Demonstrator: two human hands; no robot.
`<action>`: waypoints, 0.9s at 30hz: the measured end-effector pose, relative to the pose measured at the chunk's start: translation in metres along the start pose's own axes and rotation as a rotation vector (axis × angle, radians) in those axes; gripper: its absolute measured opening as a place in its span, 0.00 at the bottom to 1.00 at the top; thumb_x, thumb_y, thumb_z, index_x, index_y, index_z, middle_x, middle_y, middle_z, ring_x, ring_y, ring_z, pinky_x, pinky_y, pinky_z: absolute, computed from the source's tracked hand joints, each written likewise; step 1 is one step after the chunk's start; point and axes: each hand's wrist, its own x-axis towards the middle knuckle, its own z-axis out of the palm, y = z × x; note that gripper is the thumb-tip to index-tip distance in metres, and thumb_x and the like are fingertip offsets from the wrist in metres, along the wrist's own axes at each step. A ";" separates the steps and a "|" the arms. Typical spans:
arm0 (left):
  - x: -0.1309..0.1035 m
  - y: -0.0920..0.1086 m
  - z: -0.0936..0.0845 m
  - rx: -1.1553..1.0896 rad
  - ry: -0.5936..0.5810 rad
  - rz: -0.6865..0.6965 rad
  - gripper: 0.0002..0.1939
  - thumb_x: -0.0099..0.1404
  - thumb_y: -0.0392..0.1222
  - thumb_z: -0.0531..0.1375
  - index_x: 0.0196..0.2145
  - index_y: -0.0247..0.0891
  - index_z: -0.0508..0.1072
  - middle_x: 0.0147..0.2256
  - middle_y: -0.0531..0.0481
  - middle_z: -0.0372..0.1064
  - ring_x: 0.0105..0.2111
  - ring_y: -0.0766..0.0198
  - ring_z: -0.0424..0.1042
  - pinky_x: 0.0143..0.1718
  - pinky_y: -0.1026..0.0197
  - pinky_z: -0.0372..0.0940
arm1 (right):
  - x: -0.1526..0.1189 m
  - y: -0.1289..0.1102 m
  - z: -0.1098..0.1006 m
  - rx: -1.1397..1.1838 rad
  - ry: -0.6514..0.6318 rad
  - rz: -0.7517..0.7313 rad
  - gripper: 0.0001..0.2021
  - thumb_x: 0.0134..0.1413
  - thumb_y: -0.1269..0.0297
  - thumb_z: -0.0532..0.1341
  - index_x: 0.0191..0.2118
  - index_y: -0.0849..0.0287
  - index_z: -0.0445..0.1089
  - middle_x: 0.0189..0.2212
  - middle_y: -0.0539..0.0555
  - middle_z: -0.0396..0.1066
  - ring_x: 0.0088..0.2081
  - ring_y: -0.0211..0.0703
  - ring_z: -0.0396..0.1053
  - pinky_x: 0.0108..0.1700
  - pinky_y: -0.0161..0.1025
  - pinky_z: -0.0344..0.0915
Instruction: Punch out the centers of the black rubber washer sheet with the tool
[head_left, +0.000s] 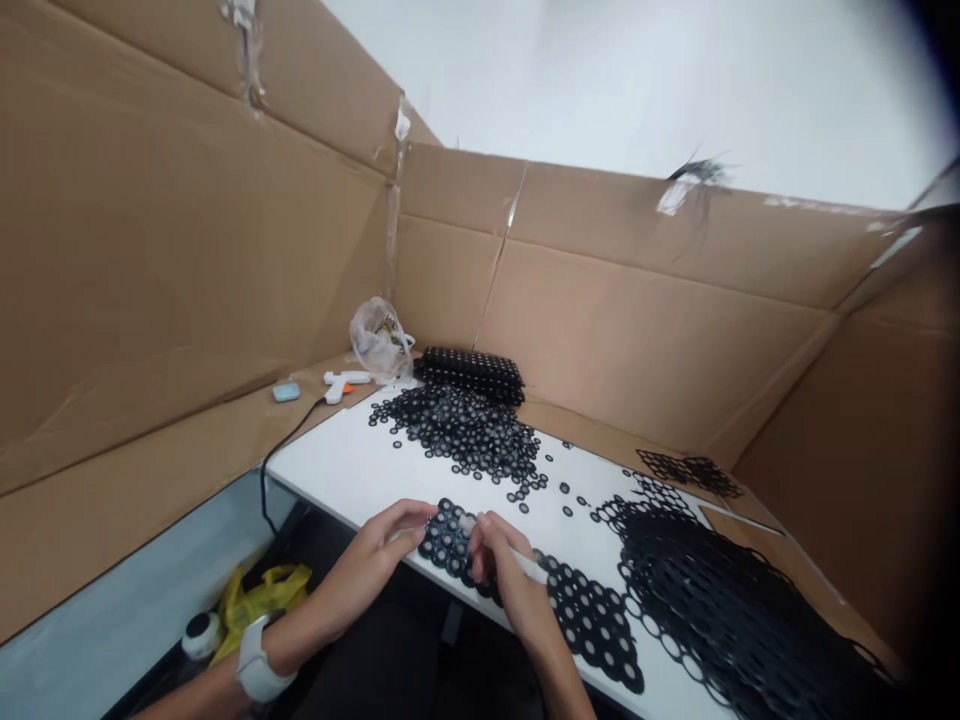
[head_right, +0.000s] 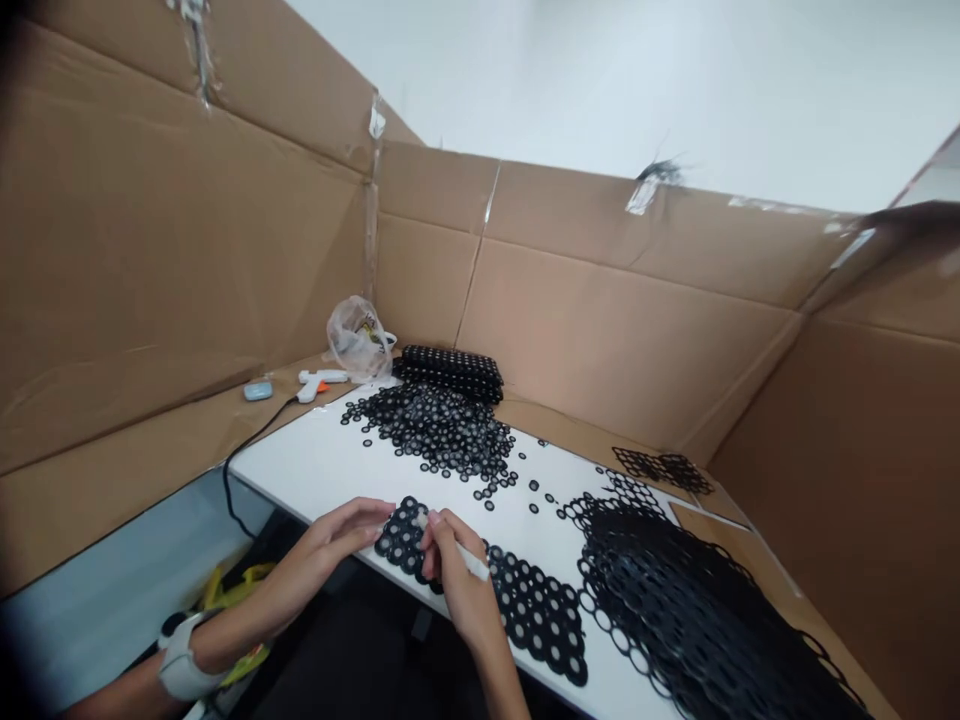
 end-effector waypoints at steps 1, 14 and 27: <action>0.000 0.001 0.003 -0.060 0.045 -0.049 0.18 0.68 0.50 0.67 0.51 0.40 0.80 0.55 0.42 0.79 0.61 0.46 0.73 0.67 0.47 0.63 | 0.000 0.002 0.000 -0.015 0.013 0.012 0.33 0.70 0.31 0.53 0.30 0.58 0.70 0.19 0.48 0.64 0.25 0.41 0.62 0.33 0.38 0.60; 0.027 0.000 0.010 -0.122 -0.052 -0.240 0.27 0.64 0.53 0.73 0.53 0.32 0.78 0.44 0.40 0.83 0.43 0.54 0.83 0.50 0.54 0.76 | -0.001 0.019 -0.011 0.181 -0.035 -0.037 0.13 0.66 0.58 0.57 0.35 0.57 0.74 0.25 0.49 0.66 0.27 0.41 0.61 0.30 0.38 0.55; 0.032 0.001 -0.004 0.411 -0.203 -0.182 0.20 0.73 0.60 0.61 0.39 0.39 0.74 0.18 0.58 0.68 0.15 0.63 0.71 0.17 0.67 0.63 | -0.011 0.011 -0.013 0.089 -0.090 -0.010 0.13 0.60 0.63 0.56 0.27 0.58 0.72 0.19 0.49 0.62 0.23 0.39 0.56 0.28 0.38 0.50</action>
